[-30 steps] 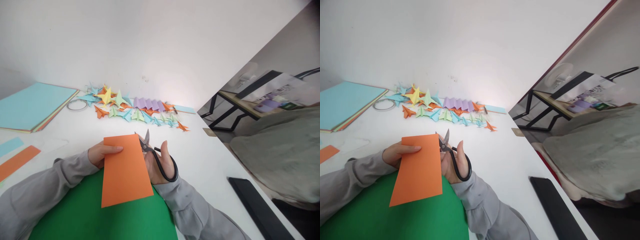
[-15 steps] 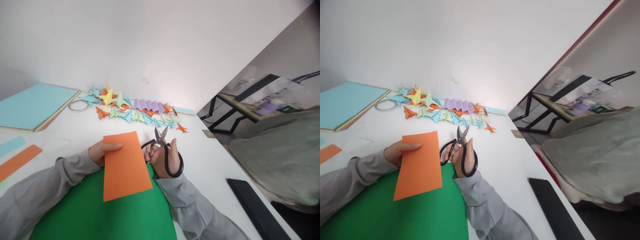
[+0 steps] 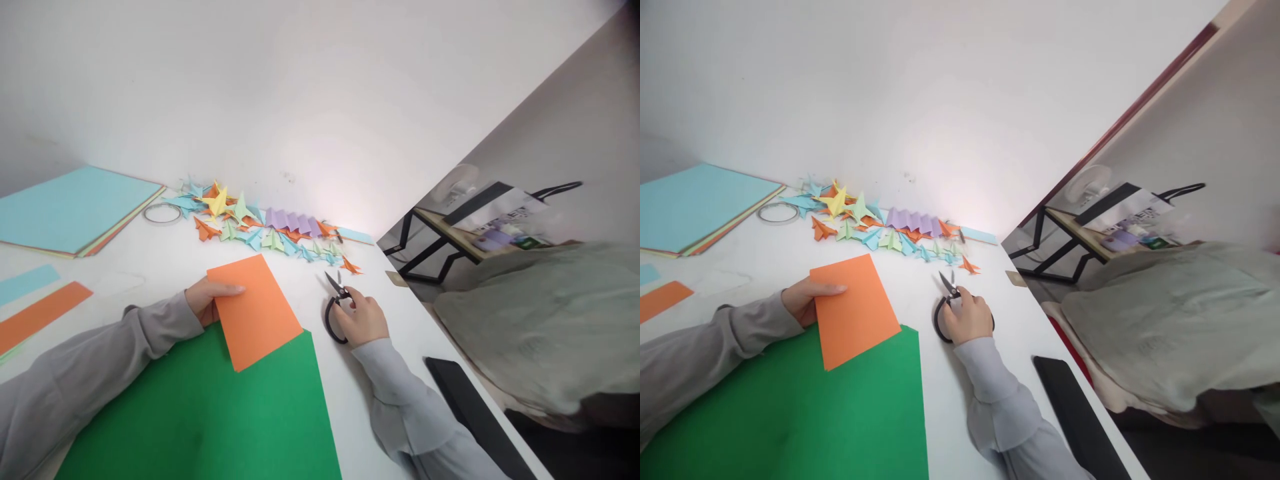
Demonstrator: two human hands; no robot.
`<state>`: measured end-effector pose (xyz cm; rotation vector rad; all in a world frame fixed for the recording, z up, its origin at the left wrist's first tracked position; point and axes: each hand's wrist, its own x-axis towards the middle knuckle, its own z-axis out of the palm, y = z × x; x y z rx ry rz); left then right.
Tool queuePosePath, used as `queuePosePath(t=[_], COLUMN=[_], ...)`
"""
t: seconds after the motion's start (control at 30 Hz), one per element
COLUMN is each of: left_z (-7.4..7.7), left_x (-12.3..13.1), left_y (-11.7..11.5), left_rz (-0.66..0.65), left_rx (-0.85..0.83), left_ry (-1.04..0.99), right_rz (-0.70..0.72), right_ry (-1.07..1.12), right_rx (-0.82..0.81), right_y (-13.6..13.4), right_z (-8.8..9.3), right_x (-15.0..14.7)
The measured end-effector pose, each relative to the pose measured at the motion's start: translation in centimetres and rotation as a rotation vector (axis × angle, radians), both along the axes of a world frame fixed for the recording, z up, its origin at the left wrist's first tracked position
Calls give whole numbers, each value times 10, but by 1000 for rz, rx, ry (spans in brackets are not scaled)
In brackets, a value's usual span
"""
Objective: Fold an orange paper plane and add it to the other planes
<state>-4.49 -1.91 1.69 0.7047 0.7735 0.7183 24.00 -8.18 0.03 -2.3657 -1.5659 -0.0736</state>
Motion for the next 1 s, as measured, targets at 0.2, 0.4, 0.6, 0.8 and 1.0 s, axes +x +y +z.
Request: queuePosePath(t=[0.2, 0.4, 0.6, 0.8, 1.0], left_z=[-8, -10, -9, -6, -7], left_x=[-3, -3, -1, -3, -6], left_y=[5, 6, 3, 5, 16], left_rz=[-95, -75, -32, 67, 173], left_rx=[106, 138, 148, 225, 294], left_ry=[-72, -116, 13, 124, 201], right_rz=[-113, -175, 489, 439, 180], right_ry=[-230, -215, 943, 1458, 1537], right_rx=[-212, -2, 90, 112, 236], right_y=[-7, -12, -6, 21, 28], right_z=[-5, 3, 17, 3, -11], right_x=[15, -6, -68, -108, -101])
